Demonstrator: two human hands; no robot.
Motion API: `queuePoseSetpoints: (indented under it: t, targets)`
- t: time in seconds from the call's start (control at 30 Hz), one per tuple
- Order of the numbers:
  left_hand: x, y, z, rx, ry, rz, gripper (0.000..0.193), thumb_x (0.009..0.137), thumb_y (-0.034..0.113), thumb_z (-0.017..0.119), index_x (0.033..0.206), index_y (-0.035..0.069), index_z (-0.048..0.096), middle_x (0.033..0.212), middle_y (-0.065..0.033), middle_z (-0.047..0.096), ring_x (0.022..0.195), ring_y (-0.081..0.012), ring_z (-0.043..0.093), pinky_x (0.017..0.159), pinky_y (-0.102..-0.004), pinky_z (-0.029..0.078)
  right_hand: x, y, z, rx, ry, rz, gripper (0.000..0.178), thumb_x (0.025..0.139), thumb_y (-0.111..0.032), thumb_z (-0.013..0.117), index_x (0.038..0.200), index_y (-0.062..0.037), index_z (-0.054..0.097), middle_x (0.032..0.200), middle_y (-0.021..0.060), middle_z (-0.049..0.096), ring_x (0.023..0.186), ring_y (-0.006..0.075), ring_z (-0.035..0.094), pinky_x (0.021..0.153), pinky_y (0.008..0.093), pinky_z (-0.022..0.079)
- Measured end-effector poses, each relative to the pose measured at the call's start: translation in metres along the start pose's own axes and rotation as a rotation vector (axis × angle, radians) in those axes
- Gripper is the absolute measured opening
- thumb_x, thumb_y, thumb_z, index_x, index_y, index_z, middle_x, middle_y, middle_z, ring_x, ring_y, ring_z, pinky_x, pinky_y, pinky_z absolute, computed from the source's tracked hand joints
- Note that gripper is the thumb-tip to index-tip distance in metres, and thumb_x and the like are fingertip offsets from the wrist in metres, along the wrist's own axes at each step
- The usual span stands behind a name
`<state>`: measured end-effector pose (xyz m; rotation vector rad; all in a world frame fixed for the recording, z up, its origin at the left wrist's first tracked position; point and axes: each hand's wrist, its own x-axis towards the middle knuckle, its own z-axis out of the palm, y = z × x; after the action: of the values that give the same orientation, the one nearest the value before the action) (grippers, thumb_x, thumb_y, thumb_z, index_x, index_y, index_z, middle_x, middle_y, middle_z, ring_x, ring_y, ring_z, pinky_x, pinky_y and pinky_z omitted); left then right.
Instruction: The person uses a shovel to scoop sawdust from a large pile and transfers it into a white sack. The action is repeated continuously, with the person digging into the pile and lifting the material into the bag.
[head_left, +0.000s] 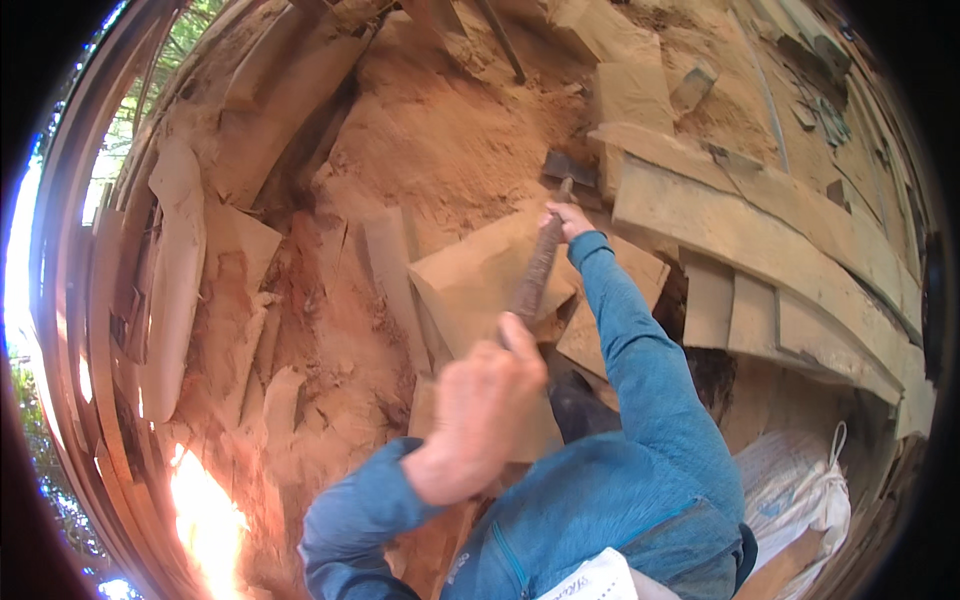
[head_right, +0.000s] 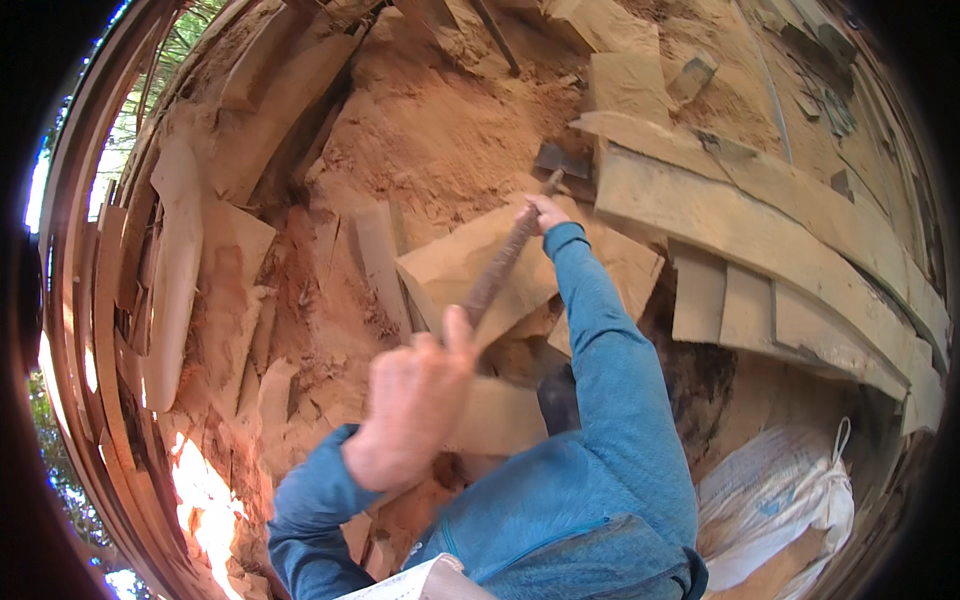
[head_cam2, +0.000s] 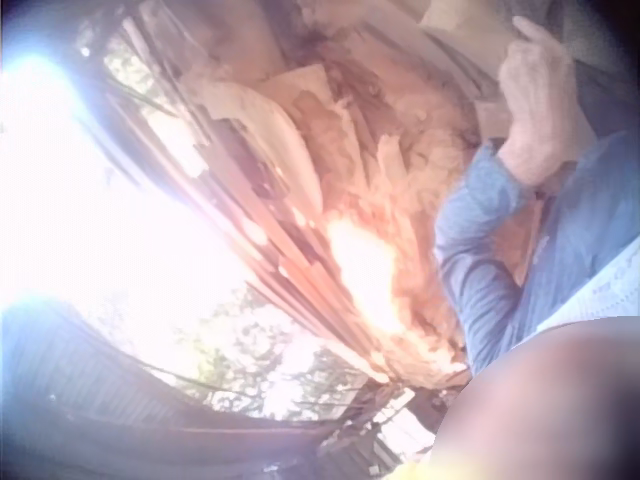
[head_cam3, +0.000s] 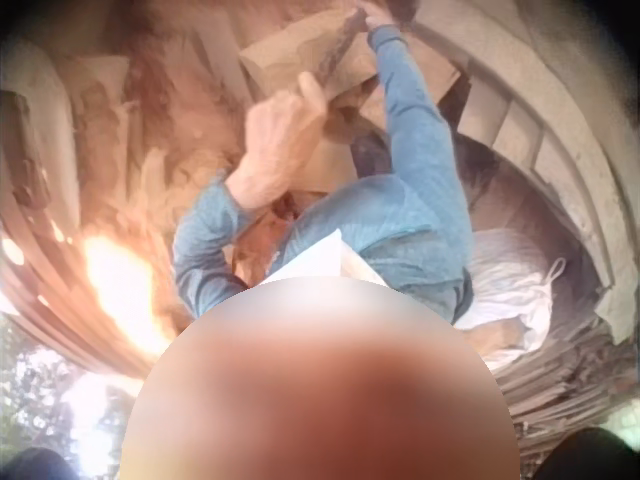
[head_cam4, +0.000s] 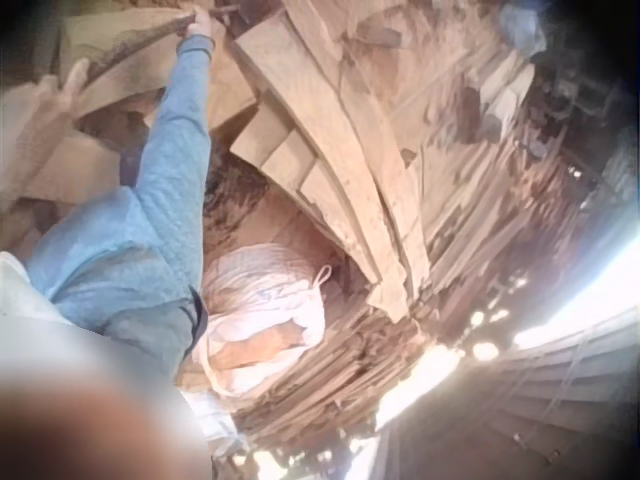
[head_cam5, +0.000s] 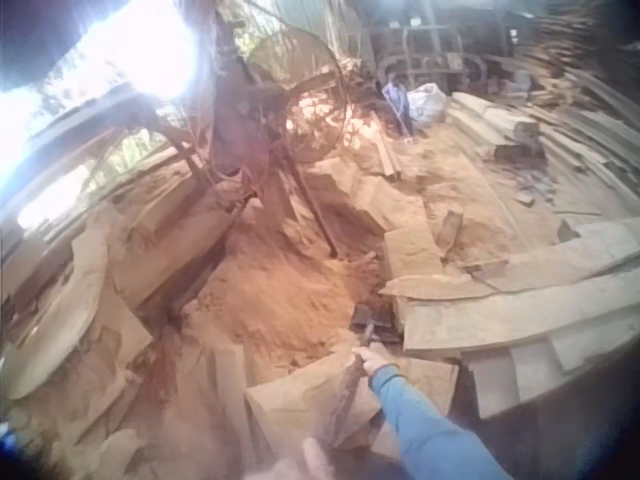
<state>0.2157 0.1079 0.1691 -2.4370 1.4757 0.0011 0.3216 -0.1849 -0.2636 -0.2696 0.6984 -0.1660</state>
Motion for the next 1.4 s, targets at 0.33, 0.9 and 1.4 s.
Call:
queuePoseSetpoints:
  t: [0.33, 0.9, 1.4]
  targets:
    - [0.051, 0.0, 0.126, -0.28, 0.012, -0.232, 0.051, 0.088, 0.021, 0.067, 0.136, 0.009, 0.055, 0.07, -0.0095, 0.058, 0.049, -0.0252, 0.062, 0.044, -0.0341, 0.051, 0.119, -0.021, -0.031, -0.004, 0.036, 0.273, 0.019, 0.094, -0.015, 0.057, 0.08, -0.0063, 0.049, 0.06, 0.0045, 0.048, 0.051, 0.0215, 0.052, 0.053, 0.0398, 0.05]
    - [0.068, 0.031, 0.252, -1.362, -0.588, -0.702, 0.087, 0.083, 0.022, 0.075, 0.154, 0.012, 0.026, 0.11, -0.0283, 0.067, 0.1, -0.0357, 0.069, 0.088, -0.0411, 0.053, 0.159, -0.008, -0.097, -0.136, 0.086, 0.278, 0.017, 0.096, -0.022, 0.059, 0.089, -0.0091, 0.049, 0.065, 0.0021, 0.048, 0.05, 0.0157, 0.048, 0.048, 0.0364, 0.045]
    - [0.098, 0.071, 0.452, -1.274, -0.462, -0.798, 0.069, 0.083, 0.019, 0.069, 0.146, 0.021, 0.04, 0.097, -0.0261, 0.068, 0.088, -0.0429, 0.067, 0.077, -0.049, 0.054, 0.247, 0.014, -0.131, -0.332, 0.257, 0.077, 0.025, 0.096, -0.033, 0.063, 0.094, -0.011, 0.051, 0.063, -0.0016, 0.044, 0.05, 0.0118, 0.045, 0.046, 0.0301, 0.043]
